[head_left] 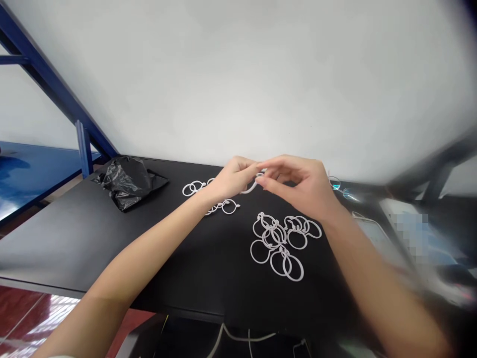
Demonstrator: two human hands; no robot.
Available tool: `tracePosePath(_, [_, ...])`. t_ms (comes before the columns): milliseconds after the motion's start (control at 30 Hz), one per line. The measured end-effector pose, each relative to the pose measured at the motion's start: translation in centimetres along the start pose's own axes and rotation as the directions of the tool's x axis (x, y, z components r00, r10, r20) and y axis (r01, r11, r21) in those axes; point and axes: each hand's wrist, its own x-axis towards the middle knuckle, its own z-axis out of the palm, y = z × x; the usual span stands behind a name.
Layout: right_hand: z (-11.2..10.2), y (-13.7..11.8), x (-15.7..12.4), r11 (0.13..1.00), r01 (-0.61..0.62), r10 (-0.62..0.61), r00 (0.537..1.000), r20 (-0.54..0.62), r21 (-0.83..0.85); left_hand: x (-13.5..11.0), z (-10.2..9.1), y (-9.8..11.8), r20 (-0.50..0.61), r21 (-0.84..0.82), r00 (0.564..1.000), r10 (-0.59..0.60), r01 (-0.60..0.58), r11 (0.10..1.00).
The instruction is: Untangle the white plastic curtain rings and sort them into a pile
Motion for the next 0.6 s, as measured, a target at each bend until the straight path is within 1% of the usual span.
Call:
tracePosePath(67, [0.8, -0.3, -0.3, 0.988, 0.045, -0.053, 0.997, -0.055, -0.146, -0.1, 0.2, 0.1, 0.092, -0.02, 0.996, -0.014, 0.016, 1.0])
tracePosePath(100, [1.2, -0.3, -0.3, 0.979, 0.057, -0.073, 0.994, -0.076, -0.197, -0.2, 0.2, 0.2, 0.113, -0.019, 0.994, -0.012, 0.015, 1.0])
tracePosePath(200, [2.1, 0.1, -0.5, 0.952, 0.073, -0.114, 0.986, -0.123, -0.299, -0.4, 0.4, 0.5, 0.09, 0.076, 0.996, -0.006, -0.001, 0.997])
tracePosePath(267, [2.5, 0.4, -0.6, 0.936, 0.099, -0.173, 0.965, -0.198, -0.338, -0.5, 0.3, 0.8, 0.076, 0.171, 0.997, 0.01, -0.023, 0.985])
tracePosePath(300, [2.7, 0.5, -0.6, 0.935, 0.109, -0.198, 0.95, -0.242, -0.338, -0.5, 0.3, 0.8, 0.079, 0.197, 0.997, 0.019, -0.035, 0.98])
tracePosePath(367, [3.1, 0.7, -0.7, 0.95, 0.118, -0.207, 0.931, -0.301, -0.288, -0.6, 0.3, 1.1, 0.096, 0.189, 0.995, 0.021, -0.039, 0.981])
tracePosePath(467, [3.6, 0.8, -0.8, 0.975, 0.116, -0.172, 0.934, -0.313, -0.191, -0.7, 0.5, 1.5, 0.113, 0.133, 0.994, 0.004, -0.019, 0.991])
tracePosePath(500, [3.7, 0.8, -0.9, 0.974, 0.121, -0.18, 0.927, -0.329, -0.192, -0.8, 0.7, 1.7, 0.096, 0.133, 0.995, 0.025, -0.038, 0.99])
tracePosePath(533, [3.9, 0.9, -1.0, 0.968, 0.128, -0.201, 0.912, -0.357, -0.217, -0.9, 0.9, 1.8, 0.053, 0.153, 0.996, 0.074, -0.081, 0.985])
tracePosePath(567, [4.0, 1.0, -1.1, 0.955, 0.135, -0.233, 0.893, -0.386, -0.264, -1.1, 1.2, 1.9, -0.008, 0.199, 0.988, 0.156, -0.151, 0.968])
tracePosePath(600, [4.2, 1.2, -1.2, 0.935, 0.143, -0.277, 0.865, -0.418, -0.325, -1.2, 1.5, 1.9, -0.068, 0.272, 0.96, 0.272, -0.244, 0.931])
